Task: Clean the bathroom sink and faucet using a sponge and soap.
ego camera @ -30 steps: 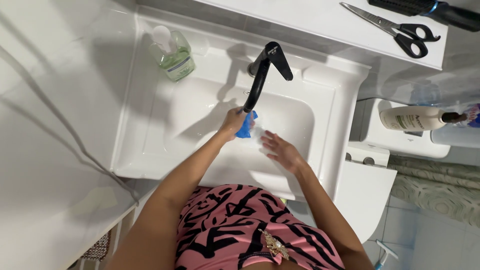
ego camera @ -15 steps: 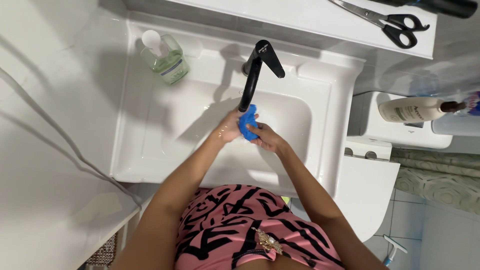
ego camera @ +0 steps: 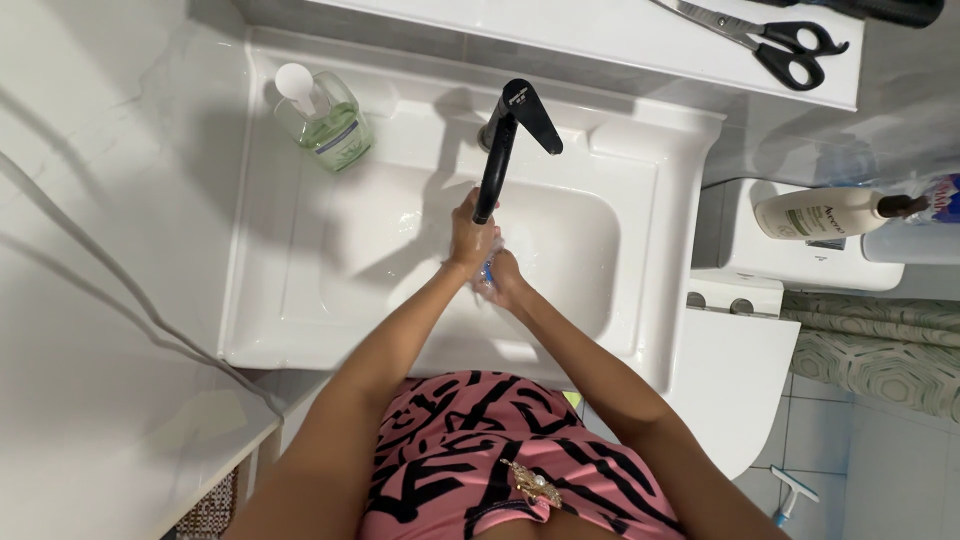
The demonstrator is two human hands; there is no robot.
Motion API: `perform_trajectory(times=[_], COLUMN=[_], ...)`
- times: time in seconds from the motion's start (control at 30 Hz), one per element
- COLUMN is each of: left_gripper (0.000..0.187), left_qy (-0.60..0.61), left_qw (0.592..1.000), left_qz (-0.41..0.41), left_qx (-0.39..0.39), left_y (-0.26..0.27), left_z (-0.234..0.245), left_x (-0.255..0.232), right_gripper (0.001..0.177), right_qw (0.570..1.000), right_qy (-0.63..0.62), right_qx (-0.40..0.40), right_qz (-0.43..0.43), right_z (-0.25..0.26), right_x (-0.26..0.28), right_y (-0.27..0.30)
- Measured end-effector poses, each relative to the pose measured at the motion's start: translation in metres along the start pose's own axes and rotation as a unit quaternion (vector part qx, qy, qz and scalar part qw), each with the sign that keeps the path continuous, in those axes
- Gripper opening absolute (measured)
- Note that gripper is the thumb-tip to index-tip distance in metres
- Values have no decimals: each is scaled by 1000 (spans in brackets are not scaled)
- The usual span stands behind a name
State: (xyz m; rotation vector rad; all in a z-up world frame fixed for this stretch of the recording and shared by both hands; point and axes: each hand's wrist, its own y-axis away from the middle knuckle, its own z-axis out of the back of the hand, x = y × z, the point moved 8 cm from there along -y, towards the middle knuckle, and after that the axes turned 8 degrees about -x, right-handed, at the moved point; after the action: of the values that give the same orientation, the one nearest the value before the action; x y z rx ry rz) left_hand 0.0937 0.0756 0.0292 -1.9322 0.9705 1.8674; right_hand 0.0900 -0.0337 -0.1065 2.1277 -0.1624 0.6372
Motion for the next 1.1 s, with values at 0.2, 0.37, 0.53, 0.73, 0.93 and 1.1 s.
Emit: perform_trajectory(times=[0.2,0.37,0.53,0.73,0.93,1.1], left_gripper=[49,44,48,66,64,49], left_qy=[-297,-430,-346,325,156,-298], left_qw=[928,877,903,893,977,946], left_qz=[-145,-213,-251,312,146,-108], left_qx=[-173,-37,-34,-17,-10,72], left_y=[28,31,27,32,35,27], left_z=[17,16,43,29,14,26], left_x=[10,72,19,57,52,-9], right_gripper=[38,44,53,53,51,50], right_qw=[997,994,983,995,832,996], right_qy=[-76,-93,-178,-4,371,-74], right_qx=[-19,-41,1,-88,-112,-33], right_qz=[-11,35,-36,41,397,-34], right_z=[-89,-51,-73,-45,-24,-89], right_x=[52,37,44,40,70,54], right_y=[76,31,47,23,2,81])
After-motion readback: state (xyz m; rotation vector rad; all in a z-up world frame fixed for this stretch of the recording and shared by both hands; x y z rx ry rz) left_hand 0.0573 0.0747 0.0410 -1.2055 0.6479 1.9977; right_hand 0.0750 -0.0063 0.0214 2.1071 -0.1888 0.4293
